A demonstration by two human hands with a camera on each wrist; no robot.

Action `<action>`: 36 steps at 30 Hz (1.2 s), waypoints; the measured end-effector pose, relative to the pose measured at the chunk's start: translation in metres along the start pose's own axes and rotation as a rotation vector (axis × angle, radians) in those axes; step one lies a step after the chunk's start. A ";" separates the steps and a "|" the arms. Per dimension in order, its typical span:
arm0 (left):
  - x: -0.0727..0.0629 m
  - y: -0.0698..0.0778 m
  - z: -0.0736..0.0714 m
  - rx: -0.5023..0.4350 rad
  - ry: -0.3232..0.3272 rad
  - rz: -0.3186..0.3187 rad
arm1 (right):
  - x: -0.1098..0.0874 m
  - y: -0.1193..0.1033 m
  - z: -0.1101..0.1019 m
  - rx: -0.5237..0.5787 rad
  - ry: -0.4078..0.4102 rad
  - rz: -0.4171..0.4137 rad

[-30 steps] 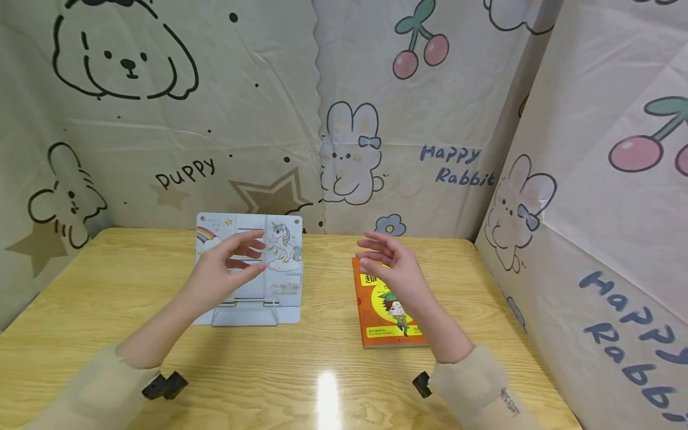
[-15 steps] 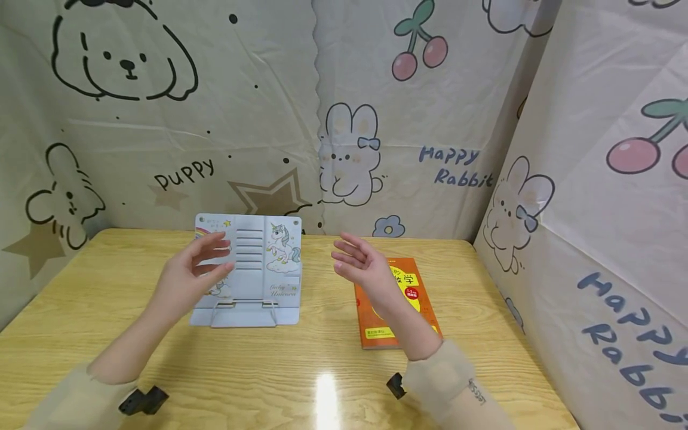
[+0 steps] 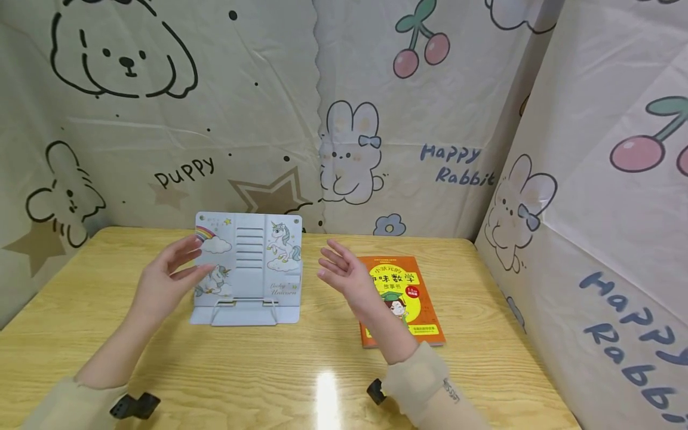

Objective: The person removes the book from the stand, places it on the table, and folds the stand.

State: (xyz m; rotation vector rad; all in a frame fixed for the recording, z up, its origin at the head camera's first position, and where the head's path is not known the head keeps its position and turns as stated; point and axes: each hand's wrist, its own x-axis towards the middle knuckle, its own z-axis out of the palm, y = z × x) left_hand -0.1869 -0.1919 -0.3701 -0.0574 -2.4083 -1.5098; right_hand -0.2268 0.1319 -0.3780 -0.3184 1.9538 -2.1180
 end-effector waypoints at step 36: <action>0.038 -0.066 -0.004 0.048 0.042 -0.120 | 0.055 0.043 0.039 -0.087 0.155 0.020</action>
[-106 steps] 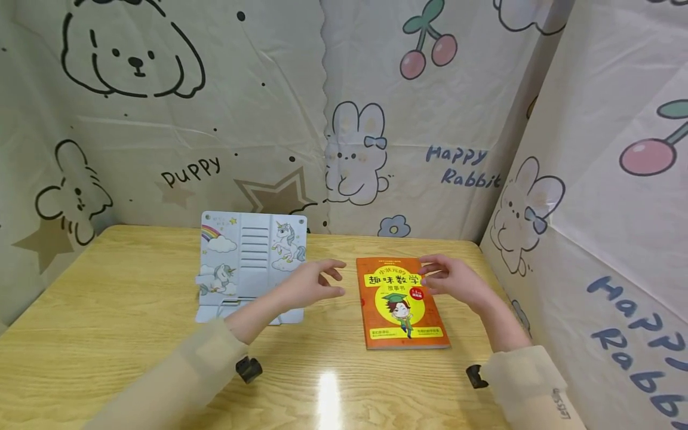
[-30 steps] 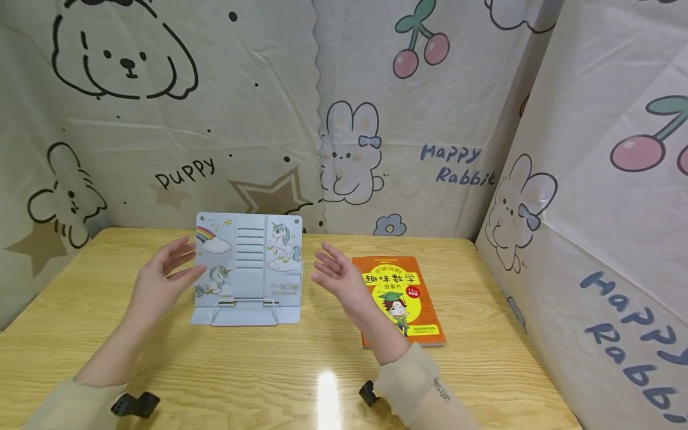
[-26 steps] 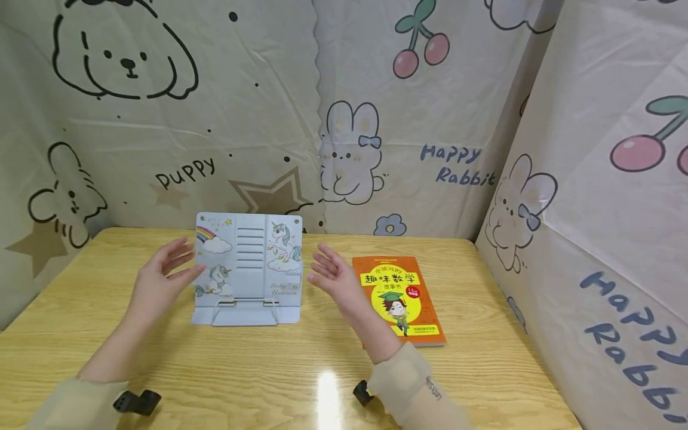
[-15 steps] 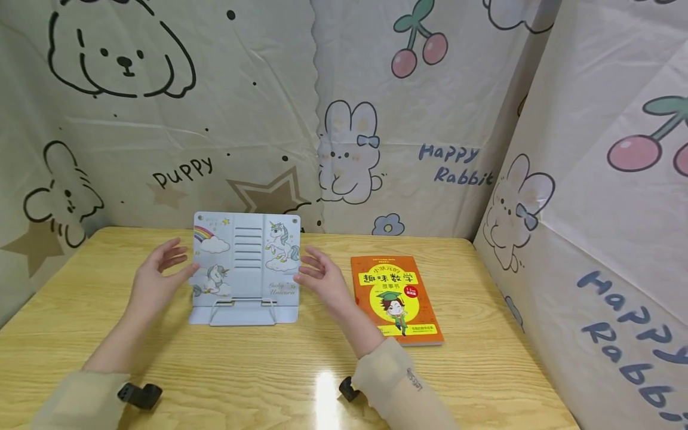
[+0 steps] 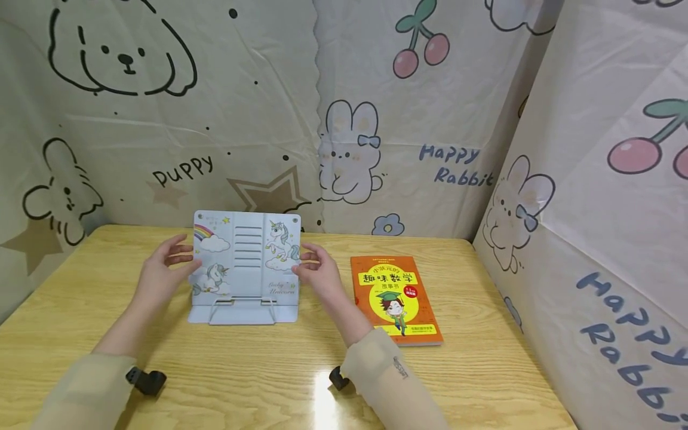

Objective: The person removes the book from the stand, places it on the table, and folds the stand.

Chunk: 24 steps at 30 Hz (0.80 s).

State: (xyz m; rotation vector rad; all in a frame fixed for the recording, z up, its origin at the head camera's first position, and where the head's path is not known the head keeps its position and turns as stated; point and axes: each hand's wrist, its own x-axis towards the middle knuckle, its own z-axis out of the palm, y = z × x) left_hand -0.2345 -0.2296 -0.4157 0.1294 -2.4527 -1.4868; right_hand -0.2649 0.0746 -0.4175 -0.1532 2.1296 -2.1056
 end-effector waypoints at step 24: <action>0.021 -0.014 0.007 -0.004 0.011 0.075 | 0.023 0.000 0.010 -0.213 0.103 -0.108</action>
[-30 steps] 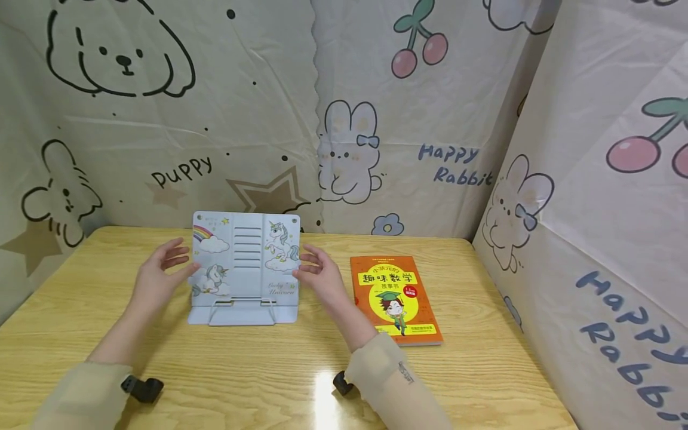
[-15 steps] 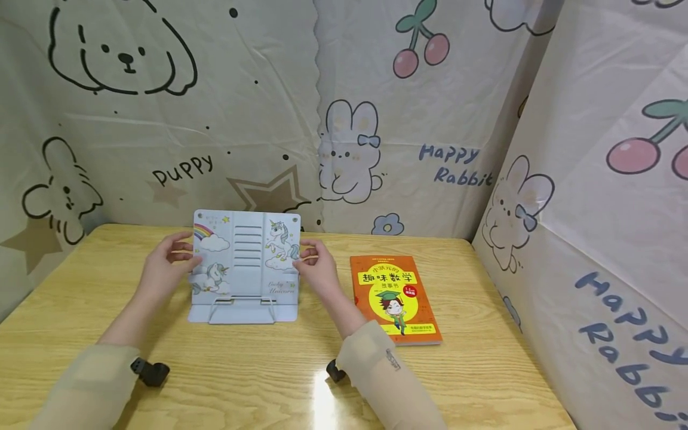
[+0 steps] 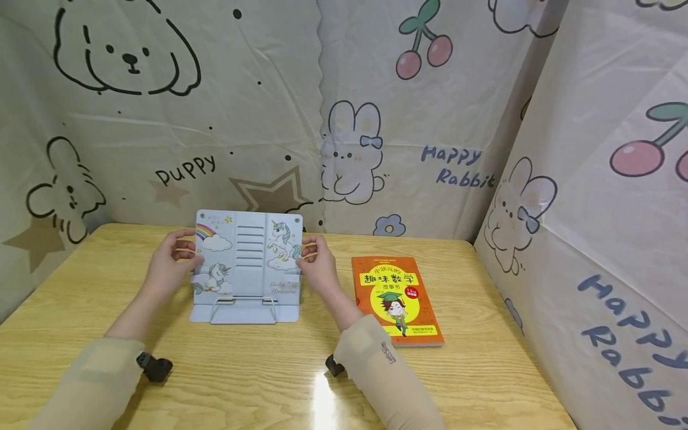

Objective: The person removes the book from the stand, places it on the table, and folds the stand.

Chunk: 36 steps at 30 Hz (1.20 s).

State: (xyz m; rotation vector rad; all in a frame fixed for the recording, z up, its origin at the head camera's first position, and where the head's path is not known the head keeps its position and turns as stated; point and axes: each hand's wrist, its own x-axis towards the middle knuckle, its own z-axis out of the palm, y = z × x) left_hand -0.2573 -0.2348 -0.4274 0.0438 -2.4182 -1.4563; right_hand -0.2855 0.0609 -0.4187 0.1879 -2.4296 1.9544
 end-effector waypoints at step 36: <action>-0.015 0.008 0.002 0.044 -0.038 0.028 | 0.011 0.009 -0.012 -0.168 -0.091 -0.173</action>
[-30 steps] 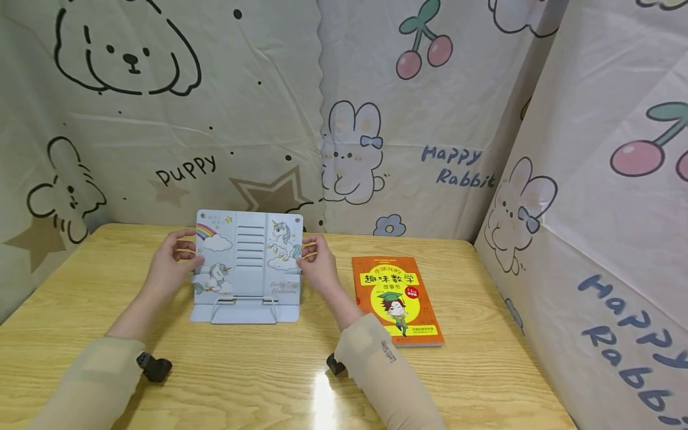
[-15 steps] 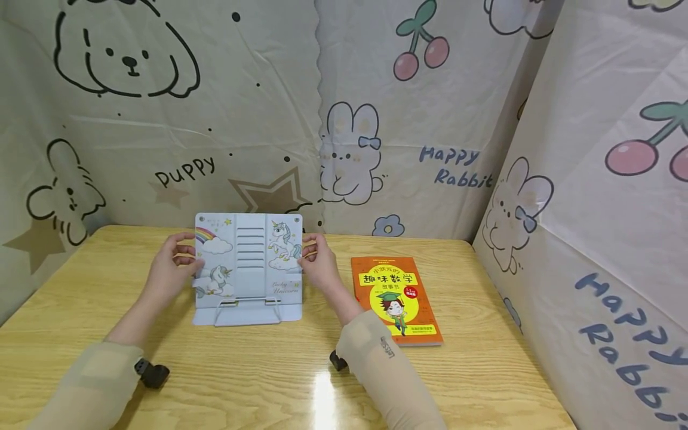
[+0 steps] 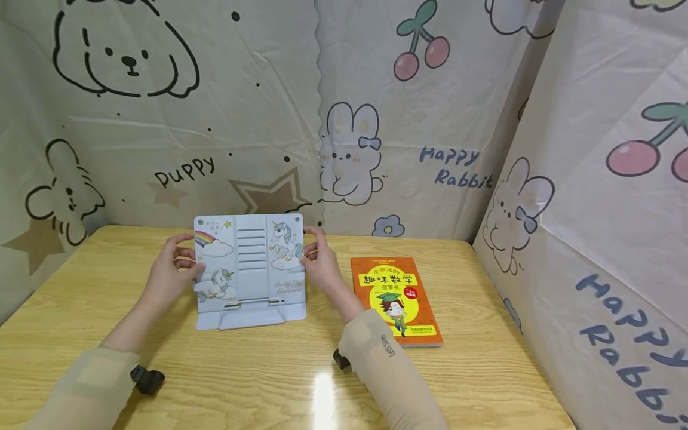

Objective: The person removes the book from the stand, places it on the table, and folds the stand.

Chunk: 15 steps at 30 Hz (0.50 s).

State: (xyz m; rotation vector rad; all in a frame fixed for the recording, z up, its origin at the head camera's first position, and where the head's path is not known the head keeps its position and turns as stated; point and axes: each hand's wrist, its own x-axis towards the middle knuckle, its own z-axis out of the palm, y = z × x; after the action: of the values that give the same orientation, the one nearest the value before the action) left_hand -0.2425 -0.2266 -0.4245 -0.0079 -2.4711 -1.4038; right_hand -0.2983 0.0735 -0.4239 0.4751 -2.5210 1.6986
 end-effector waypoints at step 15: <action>-0.011 0.010 0.001 0.023 -0.048 -0.027 | 0.004 0.000 -0.010 -0.002 -0.061 -0.025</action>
State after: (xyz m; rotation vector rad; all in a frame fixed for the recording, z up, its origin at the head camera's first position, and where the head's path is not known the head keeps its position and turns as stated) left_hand -0.2303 -0.2193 -0.4195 -0.0038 -2.5351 -1.4023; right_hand -0.3034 0.0820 -0.4186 0.5647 -2.5468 1.6979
